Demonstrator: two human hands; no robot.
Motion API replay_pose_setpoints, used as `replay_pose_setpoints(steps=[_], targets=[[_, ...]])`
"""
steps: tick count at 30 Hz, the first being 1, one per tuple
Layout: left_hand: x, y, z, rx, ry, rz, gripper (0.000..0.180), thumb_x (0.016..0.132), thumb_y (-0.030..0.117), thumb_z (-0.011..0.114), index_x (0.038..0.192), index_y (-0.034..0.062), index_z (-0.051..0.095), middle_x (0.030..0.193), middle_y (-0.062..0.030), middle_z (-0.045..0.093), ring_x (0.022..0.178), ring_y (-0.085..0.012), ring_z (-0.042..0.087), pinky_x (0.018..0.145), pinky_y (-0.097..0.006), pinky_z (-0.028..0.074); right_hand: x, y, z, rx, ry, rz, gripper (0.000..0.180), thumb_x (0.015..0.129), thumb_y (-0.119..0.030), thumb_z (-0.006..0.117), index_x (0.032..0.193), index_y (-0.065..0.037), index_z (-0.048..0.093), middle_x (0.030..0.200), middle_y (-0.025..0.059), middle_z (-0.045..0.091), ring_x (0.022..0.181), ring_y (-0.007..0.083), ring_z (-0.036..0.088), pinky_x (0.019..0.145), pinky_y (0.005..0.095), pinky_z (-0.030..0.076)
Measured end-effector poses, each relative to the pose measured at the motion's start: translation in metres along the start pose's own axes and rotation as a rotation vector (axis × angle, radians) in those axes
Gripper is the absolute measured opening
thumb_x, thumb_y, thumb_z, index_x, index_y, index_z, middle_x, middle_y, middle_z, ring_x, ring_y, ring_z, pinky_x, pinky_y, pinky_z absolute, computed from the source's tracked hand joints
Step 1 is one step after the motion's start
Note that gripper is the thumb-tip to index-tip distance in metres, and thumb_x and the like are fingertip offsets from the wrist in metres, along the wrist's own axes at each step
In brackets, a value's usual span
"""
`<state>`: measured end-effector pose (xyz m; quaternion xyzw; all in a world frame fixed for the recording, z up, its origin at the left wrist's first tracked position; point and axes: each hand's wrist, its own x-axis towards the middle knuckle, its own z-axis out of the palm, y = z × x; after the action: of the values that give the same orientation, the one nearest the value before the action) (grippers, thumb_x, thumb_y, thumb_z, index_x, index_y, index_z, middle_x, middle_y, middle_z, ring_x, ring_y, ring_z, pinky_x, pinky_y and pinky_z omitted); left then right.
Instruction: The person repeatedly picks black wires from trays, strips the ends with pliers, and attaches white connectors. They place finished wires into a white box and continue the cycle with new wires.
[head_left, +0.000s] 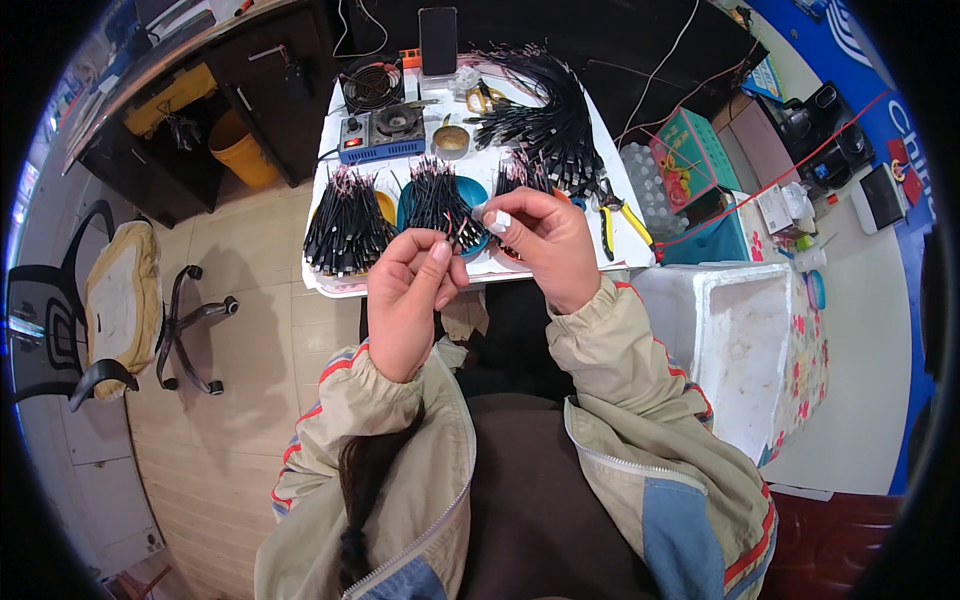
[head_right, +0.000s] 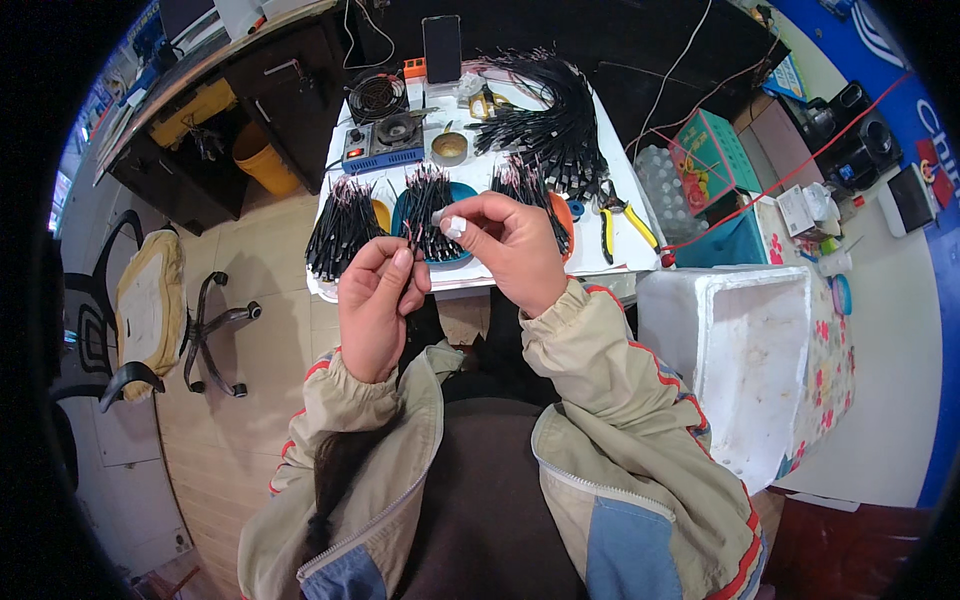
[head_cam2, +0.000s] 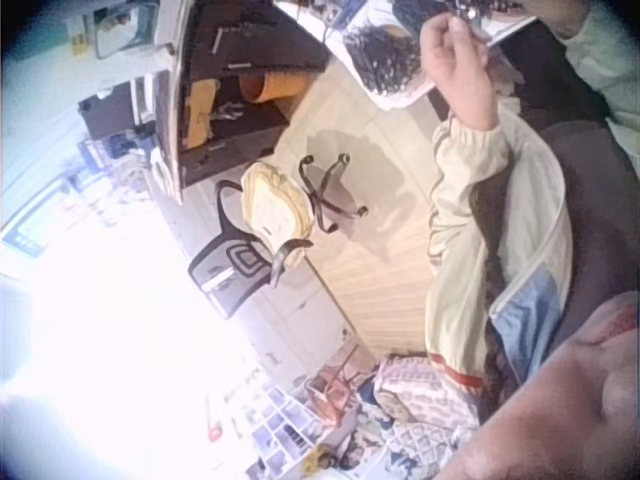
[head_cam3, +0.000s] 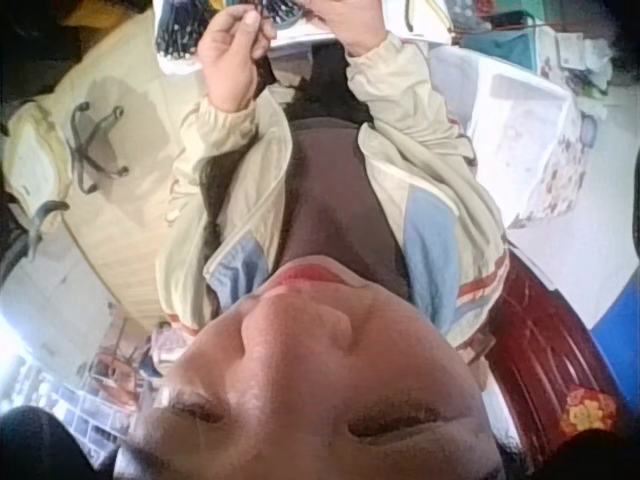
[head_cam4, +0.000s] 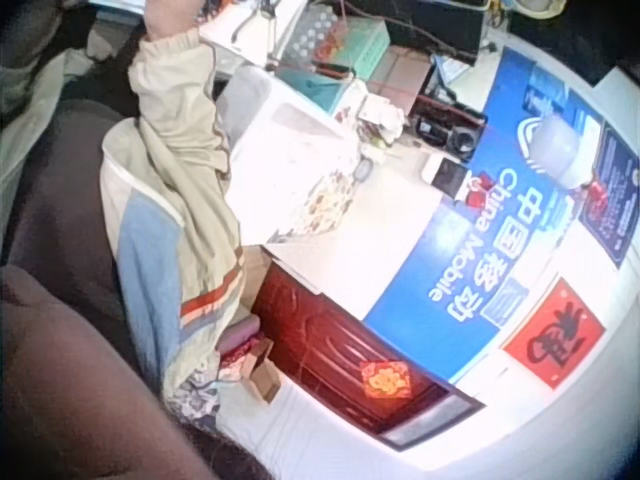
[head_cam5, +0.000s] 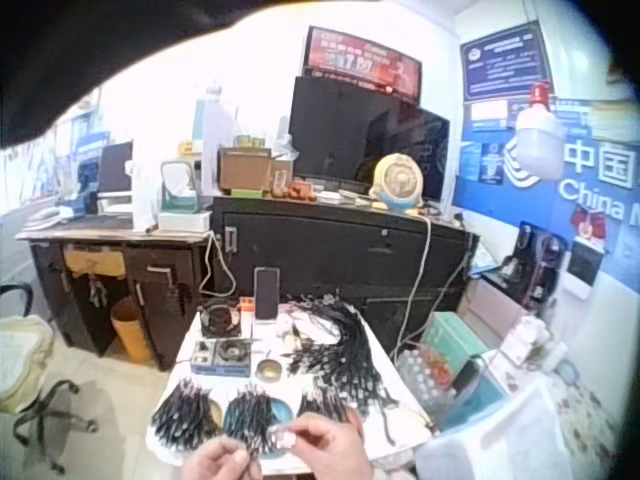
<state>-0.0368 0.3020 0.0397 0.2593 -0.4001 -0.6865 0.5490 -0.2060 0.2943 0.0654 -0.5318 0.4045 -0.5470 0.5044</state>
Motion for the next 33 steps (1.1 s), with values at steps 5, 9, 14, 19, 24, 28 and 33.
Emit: replay_pose_setpoints(steps=[5, 9, 14, 19, 24, 28, 33], targets=[[-0.002, -0.006, 0.006, 0.108, 0.001, 0.019, 0.012, 0.097, 0.011, 0.051, 0.101, -0.0006, 0.054, 0.075, -0.0063, 0.060, 0.054, -0.0024, 0.036, 0.049, -0.017, 0.028, -0.006, 0.001, -0.004, -0.172, -0.032, -0.134, 0.010, 0.086, -0.007, 0.068, 0.091, 0.001, 0.067, 0.083, 0.0004, 0.060, 0.072, 0.0046, 0.055, 0.063, 0.0197, 0.044], [-0.005, -0.008, 0.010, 0.082, -0.001, 0.061, 0.012, 0.097, 0.011, 0.052, 0.101, -0.0006, 0.054, 0.075, -0.0065, 0.060, 0.054, -0.0024, 0.036, 0.048, -0.017, 0.028, -0.009, 0.007, -0.002, 0.079, -0.024, 0.001, 0.011, 0.086, -0.006, 0.067, 0.095, 0.000, 0.065, 0.085, 0.0008, 0.060, 0.076, 0.0056, 0.056, 0.067, 0.0196, 0.045], [-0.008, -0.008, 0.013, -0.149, -0.042, 0.030, 0.011, 0.096, 0.009, 0.053, 0.102, -0.0004, 0.054, 0.075, -0.0073, 0.060, 0.053, -0.0032, 0.035, 0.049, -0.017, 0.028, -0.009, 0.018, -0.001, 0.750, -0.195, 0.332, 0.014, 0.091, -0.011, 0.061, 0.103, -0.005, 0.059, 0.088, 0.0021, 0.061, 0.081, 0.0100, 0.058, 0.074, 0.0244, 0.047], [-0.009, -0.001, 0.007, -0.187, -0.067, -0.070, 0.010, 0.094, 0.008, 0.055, 0.101, 0.0006, 0.055, 0.074, -0.0072, 0.060, 0.054, -0.0042, 0.037, 0.049, -0.017, 0.028, -0.010, 0.016, -0.004, 0.478, -0.182, 0.240, 0.012, 0.090, -0.011, 0.062, 0.099, -0.004, 0.058, 0.089, 0.0012, 0.061, 0.079, 0.0083, 0.056, 0.070, 0.0216, 0.045], [-0.008, -0.008, 0.008, -0.122, 0.008, -0.073, 0.007, 0.092, 0.007, 0.059, 0.097, 0.0013, 0.057, 0.070, -0.0033, 0.056, 0.056, -0.0050, 0.043, 0.047, -0.017, 0.027, -0.014, 0.023, -0.017, 0.376, -0.173, 0.178, 0.011, 0.089, -0.009, 0.062, 0.097, -0.002, 0.062, 0.085, -0.0003, 0.061, 0.074, 0.0043, 0.052, 0.066, 0.0196, 0.042], [-0.006, -0.010, 0.003, -0.168, -0.006, -0.114, 0.008, 0.093, 0.010, 0.057, 0.098, 0.0028, 0.057, 0.068, -0.0041, 0.054, 0.051, -0.0041, 0.035, 0.045, -0.018, 0.025, 0.005, 0.043, -0.109, -0.734, 0.514, -0.232, 0.023, 0.084, -0.013, 0.063, 0.102, 0.001, 0.060, 0.092, 0.0123, 0.065, 0.088, 0.0236, 0.062, 0.076, 0.0355, 0.048], [-0.001, -0.017, 0.004, -0.185, -0.027, -0.177, 0.009, 0.094, 0.012, 0.055, 0.099, 0.0039, 0.056, 0.066, -0.0033, 0.051, 0.050, -0.0039, 0.031, 0.045, -0.018, 0.024, -0.004, 0.097, -0.192, -1.577, 0.529, 0.680, 0.083, 0.070, -0.043, 0.073, 0.133, -0.002, 0.039, 0.131, 0.0214, 0.047, 0.125, 0.0384, 0.040, 0.099, 0.0537, 0.033]])
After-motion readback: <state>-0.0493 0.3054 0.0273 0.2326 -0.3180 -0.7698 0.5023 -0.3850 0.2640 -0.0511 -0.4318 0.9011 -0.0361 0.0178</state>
